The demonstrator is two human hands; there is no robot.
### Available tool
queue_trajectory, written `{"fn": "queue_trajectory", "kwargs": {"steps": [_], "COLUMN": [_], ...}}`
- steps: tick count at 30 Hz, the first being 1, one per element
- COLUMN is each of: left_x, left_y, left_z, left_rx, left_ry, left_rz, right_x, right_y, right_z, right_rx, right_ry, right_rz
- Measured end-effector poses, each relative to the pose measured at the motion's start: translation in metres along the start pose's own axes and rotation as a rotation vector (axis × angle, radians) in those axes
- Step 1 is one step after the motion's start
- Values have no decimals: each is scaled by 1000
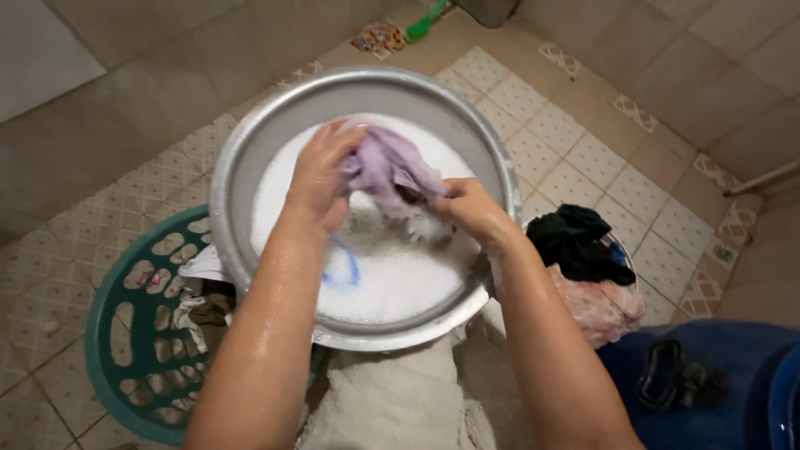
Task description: The person washes various pieces of clothing by hand in a metal basin filled with soapy water. They scrub and rinse items, then transfer them to a green laundry basket. At one point, they apply liquid from a purple bottle onto a garment before continuing to wash.
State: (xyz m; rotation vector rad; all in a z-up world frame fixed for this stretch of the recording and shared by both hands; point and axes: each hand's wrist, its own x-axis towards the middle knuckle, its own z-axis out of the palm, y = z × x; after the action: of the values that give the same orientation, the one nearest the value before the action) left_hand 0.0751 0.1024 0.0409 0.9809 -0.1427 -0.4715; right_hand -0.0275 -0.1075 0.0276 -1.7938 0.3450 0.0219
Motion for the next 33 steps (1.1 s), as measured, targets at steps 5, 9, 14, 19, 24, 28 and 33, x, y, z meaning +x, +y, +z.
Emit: {"fn": "queue_trajectory", "kwargs": {"steps": [5,9,14,19,24,28,33], "left_x": [50,53,22,-6,-3,-15,-22], "left_y": [-113,-151,-87,-24,-22,4,13], "left_z": [-44,-62,-49,-67,-74,-61,-33], "left_rx": [-416,-733,-344,601,1298,1091,800], "left_ry": [134,-508,37,68,337,426,332], "left_rz": [-555,-265,-515,-196,204,303,502], "right_x": [16,10,59,60,60,48,35], "right_y": [0,11,28,55,49,37,34], "right_z": [72,129,51,3,-1,-10,-21], "right_rx": [481,-334,-751,-920,-160,504,648], "right_ry": [178,370,442,494,460,310,263], "right_rz": [-264,-590,-284,-278,-382,-242,-325]}}
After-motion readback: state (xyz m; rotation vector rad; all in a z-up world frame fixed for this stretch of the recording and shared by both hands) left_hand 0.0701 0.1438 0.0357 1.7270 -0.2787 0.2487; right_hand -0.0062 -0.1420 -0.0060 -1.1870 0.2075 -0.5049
